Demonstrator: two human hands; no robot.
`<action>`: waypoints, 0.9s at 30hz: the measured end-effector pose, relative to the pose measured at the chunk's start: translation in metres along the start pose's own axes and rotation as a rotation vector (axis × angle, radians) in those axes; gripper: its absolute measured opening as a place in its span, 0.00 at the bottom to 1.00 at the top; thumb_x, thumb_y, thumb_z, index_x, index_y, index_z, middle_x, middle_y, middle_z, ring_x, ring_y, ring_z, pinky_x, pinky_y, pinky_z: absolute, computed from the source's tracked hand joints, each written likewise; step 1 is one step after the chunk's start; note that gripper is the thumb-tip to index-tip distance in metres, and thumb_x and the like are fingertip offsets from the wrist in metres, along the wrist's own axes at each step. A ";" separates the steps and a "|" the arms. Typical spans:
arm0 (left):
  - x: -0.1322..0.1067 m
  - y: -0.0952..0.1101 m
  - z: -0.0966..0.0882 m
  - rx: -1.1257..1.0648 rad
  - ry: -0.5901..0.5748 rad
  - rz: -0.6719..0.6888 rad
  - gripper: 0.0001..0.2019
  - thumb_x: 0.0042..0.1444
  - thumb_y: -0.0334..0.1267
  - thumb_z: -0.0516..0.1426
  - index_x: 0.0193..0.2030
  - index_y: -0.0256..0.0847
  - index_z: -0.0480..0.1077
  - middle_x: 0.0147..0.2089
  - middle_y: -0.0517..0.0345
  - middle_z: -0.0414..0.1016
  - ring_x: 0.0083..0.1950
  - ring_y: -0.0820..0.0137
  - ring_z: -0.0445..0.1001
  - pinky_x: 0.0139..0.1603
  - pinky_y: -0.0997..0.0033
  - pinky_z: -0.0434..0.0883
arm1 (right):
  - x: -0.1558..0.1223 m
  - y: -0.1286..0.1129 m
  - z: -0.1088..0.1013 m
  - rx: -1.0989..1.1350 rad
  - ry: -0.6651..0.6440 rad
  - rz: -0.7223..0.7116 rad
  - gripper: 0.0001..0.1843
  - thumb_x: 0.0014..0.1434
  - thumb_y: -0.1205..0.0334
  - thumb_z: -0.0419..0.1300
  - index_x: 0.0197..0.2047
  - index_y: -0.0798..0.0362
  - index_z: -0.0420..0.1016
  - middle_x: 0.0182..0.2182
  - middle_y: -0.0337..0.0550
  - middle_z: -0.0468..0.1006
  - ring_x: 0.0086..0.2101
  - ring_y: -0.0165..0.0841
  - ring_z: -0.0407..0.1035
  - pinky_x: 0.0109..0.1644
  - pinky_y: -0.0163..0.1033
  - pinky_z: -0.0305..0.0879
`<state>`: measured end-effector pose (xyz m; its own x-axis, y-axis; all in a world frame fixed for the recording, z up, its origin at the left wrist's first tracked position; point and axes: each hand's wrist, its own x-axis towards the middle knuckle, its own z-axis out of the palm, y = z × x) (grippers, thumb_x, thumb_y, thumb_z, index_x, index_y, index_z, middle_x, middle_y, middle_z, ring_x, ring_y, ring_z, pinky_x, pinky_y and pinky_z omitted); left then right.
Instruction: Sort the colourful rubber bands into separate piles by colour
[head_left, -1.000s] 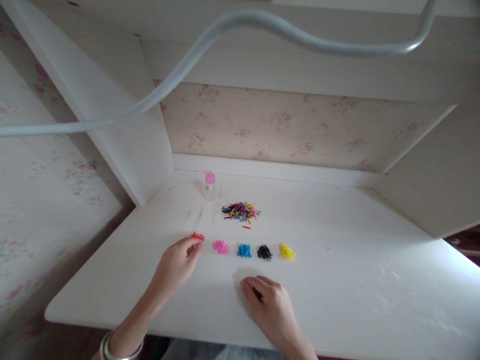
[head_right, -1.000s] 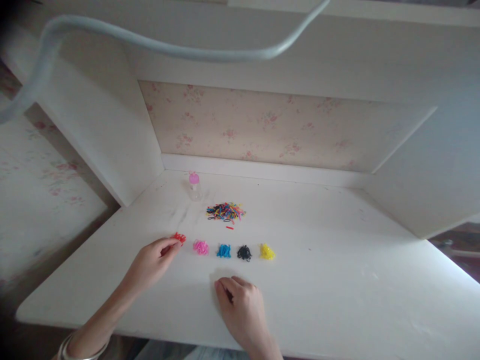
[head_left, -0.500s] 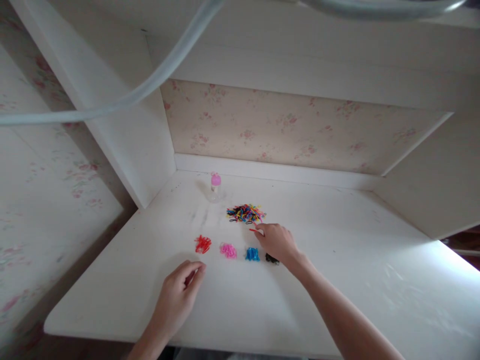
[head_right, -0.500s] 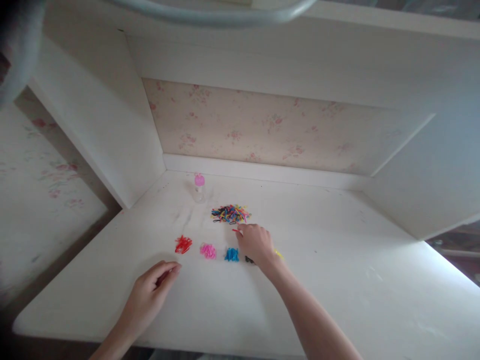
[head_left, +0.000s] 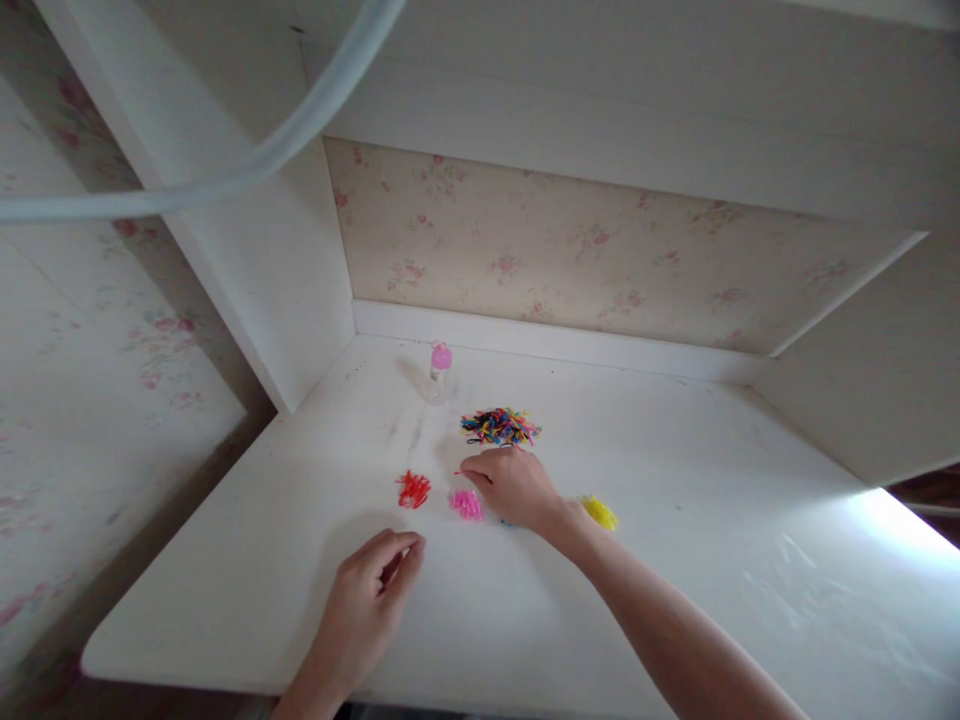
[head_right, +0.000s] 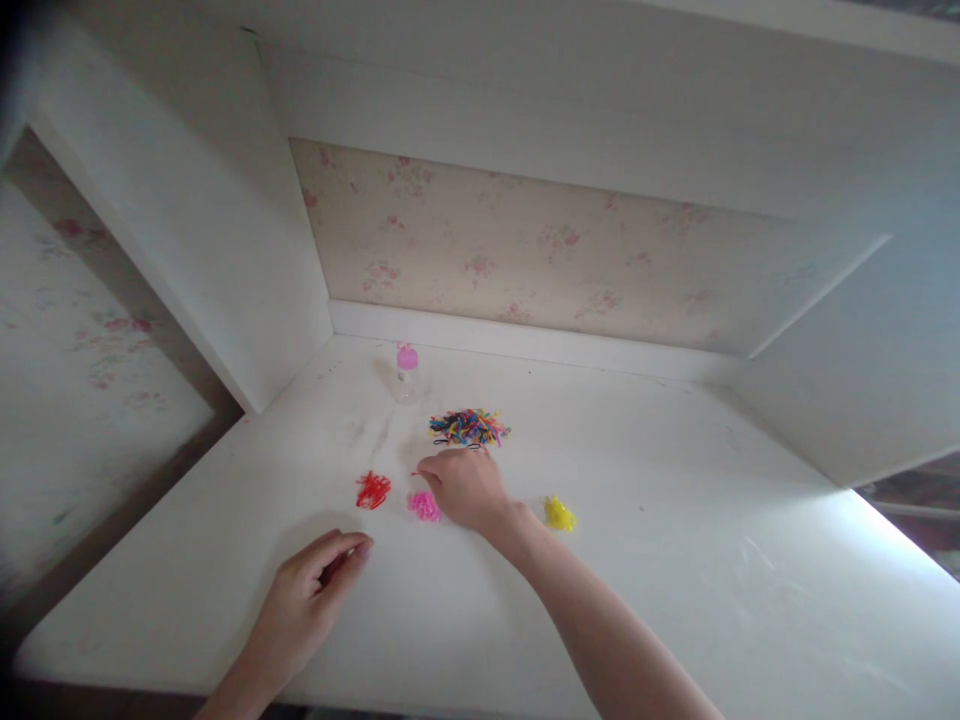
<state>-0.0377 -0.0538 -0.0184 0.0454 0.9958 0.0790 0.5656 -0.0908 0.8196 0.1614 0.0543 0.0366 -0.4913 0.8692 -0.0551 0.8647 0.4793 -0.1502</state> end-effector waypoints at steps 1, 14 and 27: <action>0.000 0.000 0.000 0.003 -0.001 0.002 0.14 0.61 0.46 0.50 0.40 0.42 0.73 0.28 0.61 0.71 0.28 0.74 0.68 0.29 0.77 0.65 | 0.004 -0.008 -0.001 -0.010 0.013 -0.061 0.16 0.65 0.59 0.47 0.37 0.45 0.76 0.34 0.37 0.78 0.37 0.29 0.70 0.36 0.31 0.56; 0.001 -0.001 0.001 0.041 -0.034 0.011 0.15 0.61 0.48 0.49 0.39 0.43 0.73 0.28 0.60 0.71 0.27 0.73 0.68 0.28 0.77 0.64 | 0.016 -0.033 -0.006 0.021 0.052 -0.210 0.15 0.64 0.61 0.47 0.40 0.45 0.75 0.32 0.38 0.77 0.32 0.29 0.69 0.32 0.30 0.55; 0.037 0.055 0.014 0.255 -0.134 0.168 0.13 0.59 0.44 0.50 0.36 0.44 0.75 0.34 0.57 0.77 0.32 0.71 0.72 0.36 0.74 0.68 | -0.133 0.013 0.050 0.703 0.368 0.277 0.20 0.63 0.51 0.49 0.37 0.51 0.79 0.21 0.37 0.74 0.21 0.27 0.65 0.24 0.29 0.59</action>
<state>0.0067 -0.0222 0.0213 0.2538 0.9608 0.1118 0.7283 -0.2659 0.6316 0.2324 -0.0612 -0.0070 -0.1003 0.9868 0.1268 0.6227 0.1617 -0.7656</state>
